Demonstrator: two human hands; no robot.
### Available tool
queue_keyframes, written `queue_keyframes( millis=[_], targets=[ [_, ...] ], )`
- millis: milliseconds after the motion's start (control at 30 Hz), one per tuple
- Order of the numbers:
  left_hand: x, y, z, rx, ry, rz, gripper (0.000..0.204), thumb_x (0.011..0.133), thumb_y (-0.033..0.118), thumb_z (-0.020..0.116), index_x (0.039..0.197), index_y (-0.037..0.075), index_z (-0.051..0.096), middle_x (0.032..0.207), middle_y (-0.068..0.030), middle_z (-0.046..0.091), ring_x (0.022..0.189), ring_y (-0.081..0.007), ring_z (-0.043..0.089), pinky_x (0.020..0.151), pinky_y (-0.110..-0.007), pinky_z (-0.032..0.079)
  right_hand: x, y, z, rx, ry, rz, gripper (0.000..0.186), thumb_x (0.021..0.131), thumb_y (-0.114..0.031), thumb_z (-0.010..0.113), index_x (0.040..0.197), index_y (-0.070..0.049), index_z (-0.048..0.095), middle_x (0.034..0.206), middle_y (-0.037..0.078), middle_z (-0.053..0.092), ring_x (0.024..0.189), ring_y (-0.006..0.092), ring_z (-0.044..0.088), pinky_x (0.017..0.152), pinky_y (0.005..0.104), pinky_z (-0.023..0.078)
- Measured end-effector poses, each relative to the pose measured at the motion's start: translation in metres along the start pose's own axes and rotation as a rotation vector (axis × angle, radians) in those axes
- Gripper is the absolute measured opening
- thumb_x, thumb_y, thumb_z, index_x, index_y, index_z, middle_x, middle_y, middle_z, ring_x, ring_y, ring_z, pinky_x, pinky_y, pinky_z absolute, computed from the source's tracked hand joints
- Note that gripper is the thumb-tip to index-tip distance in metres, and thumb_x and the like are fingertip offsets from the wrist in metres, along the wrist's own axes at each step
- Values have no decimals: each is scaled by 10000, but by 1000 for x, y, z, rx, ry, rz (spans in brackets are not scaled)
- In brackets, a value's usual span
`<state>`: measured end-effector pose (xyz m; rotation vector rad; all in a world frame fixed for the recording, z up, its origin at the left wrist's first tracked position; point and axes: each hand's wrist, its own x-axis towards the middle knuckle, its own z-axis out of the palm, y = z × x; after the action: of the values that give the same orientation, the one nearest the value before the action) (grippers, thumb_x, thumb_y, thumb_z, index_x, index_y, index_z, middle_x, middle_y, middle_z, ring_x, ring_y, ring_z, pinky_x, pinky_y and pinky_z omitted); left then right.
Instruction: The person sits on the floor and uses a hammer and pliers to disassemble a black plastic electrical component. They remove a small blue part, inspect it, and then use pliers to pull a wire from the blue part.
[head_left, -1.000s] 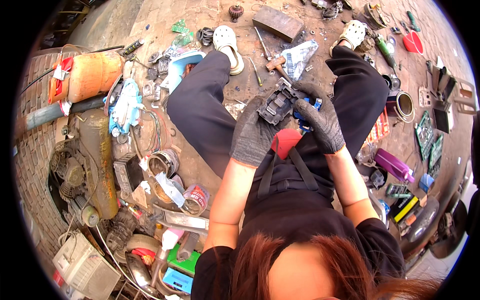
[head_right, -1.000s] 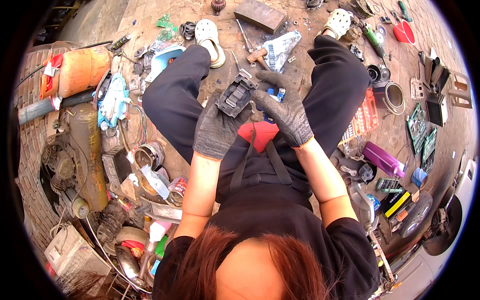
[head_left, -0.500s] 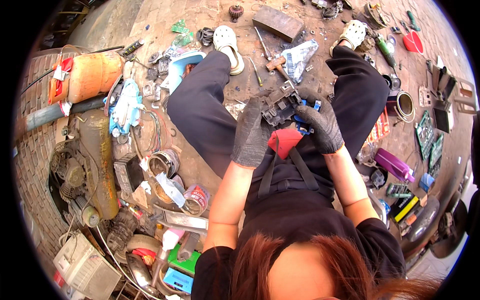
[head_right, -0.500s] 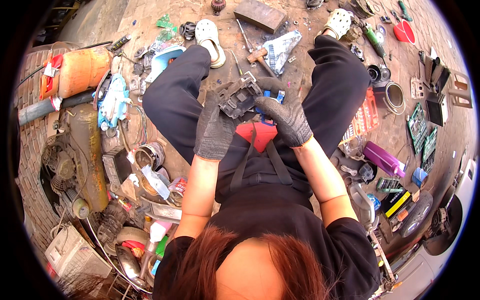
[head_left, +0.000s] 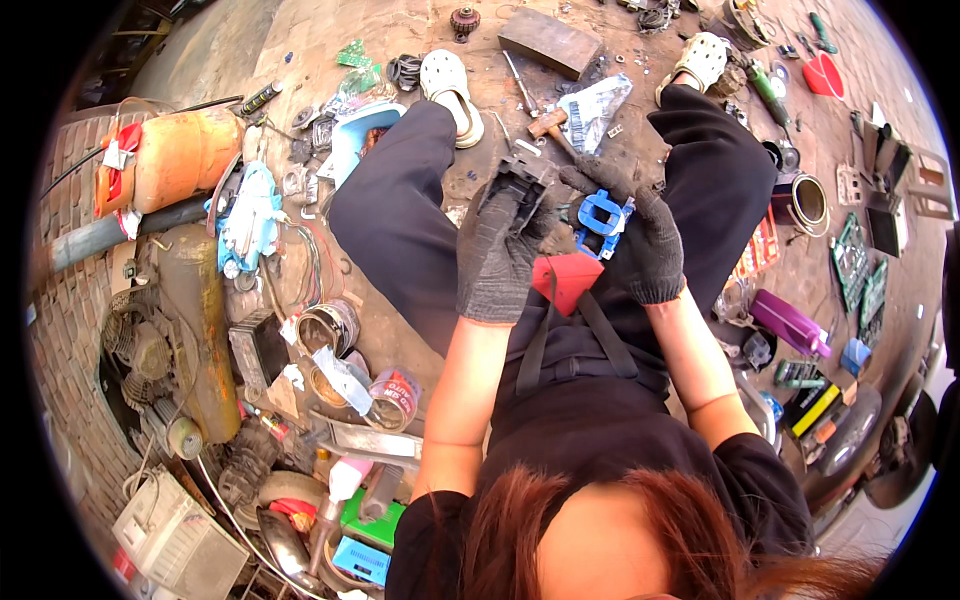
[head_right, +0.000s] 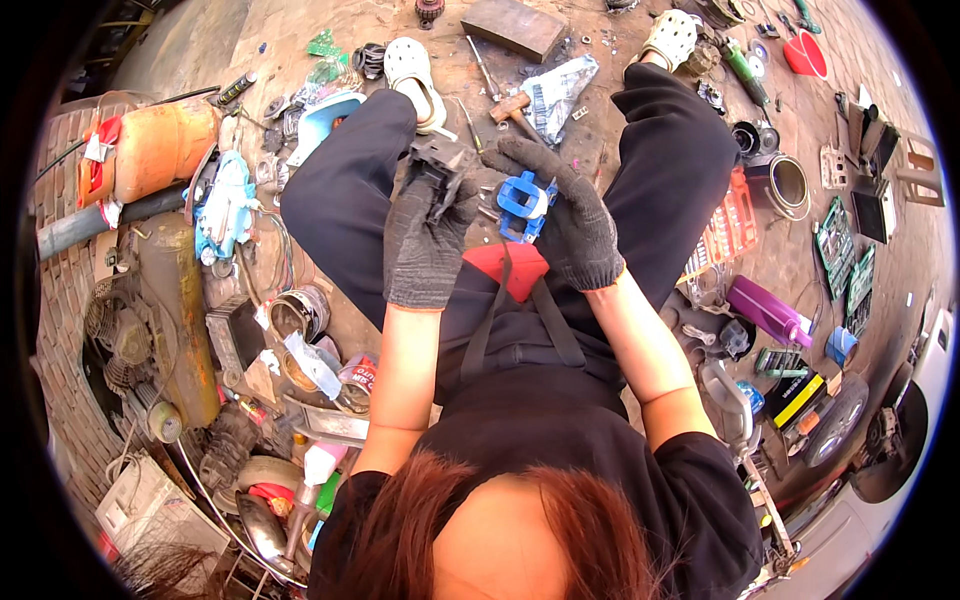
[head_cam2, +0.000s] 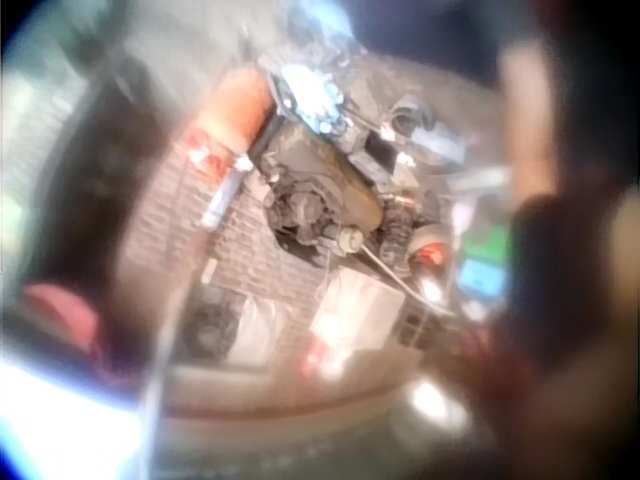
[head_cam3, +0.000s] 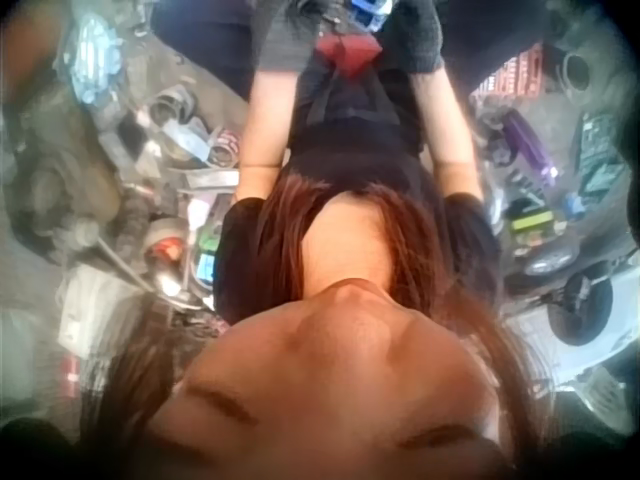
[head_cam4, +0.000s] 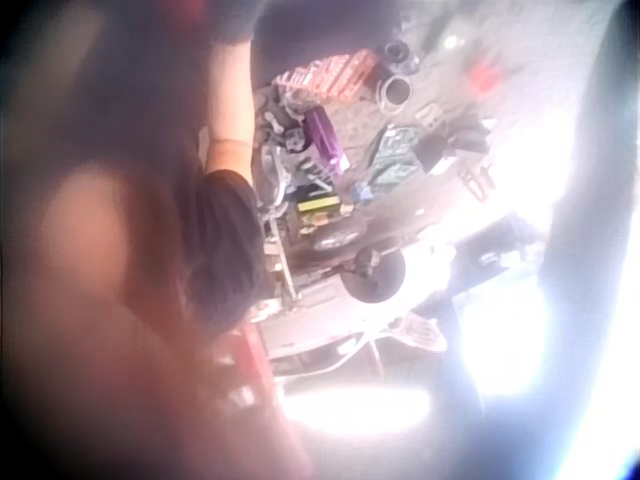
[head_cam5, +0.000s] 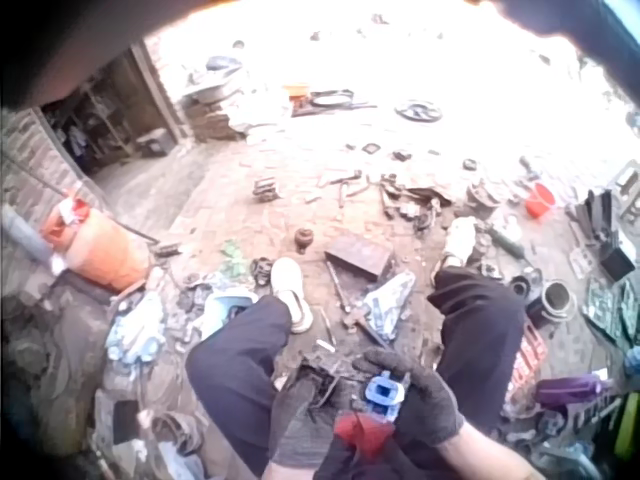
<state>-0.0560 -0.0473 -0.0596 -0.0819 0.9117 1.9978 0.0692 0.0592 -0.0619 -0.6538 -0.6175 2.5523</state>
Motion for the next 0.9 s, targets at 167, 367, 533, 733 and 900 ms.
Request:
queue_keyframes(
  millis=[167, 367, 533, 733, 900],
  targets=[
    [4, 1, -12, -293, -32, -71, 299, 915, 178, 532, 1182, 45, 523, 1045, -109, 626, 880, -222, 640, 722, -336, 564, 5, -2, -10, 103, -166, -24, 716, 828, -370, 570, 1382, 14, 326, 1298, 182, 483, 1061, 264, 548, 910, 371, 451],
    [8, -5, -16, -314, -9, -111, 280, 927, 201, 512, 1171, 64, 522, 1002, -117, 632, 841, -234, 640, 683, -350, 564, 15, 3, -13, 95, -141, -47, 625, 865, -267, 544, 1364, 42, 331, 1312, 204, 471, 1148, 301, 516, 982, 391, 415],
    [10, -6, -16, -359, 48, -104, 244, 928, 189, 507, 1134, 61, 533, 921, -99, 631, 800, -232, 636, 667, -341, 562, 22, 11, -25, 302, -54, 11, 465, 929, -147, 457, 1325, 76, 359, 1315, 244, 454, 1186, 327, 493, 1026, 416, 400],
    [12, -6, -25, -320, 93, -122, 214, 911, 140, 516, 1107, 57, 541, 903, -80, 620, 788, -201, 626, 650, -312, 557, 29, 21, -50, 241, 233, 87, 342, 916, -43, 491, 1237, 65, 440, 1203, 198, 535, 1096, 267, 562, 934, 325, 493],
    [13, -8, -27, -331, 114, -135, 196, 909, 126, 510, 1094, 67, 541, 888, -88, 618, 784, -212, 632, 640, -320, 562, 28, 24, -44, 105, 263, 14, 332, 909, -34, 495, 1232, 30, 451, 1122, 123, 573, 1002, 191, 586, 881, 288, 496]
  ],
)
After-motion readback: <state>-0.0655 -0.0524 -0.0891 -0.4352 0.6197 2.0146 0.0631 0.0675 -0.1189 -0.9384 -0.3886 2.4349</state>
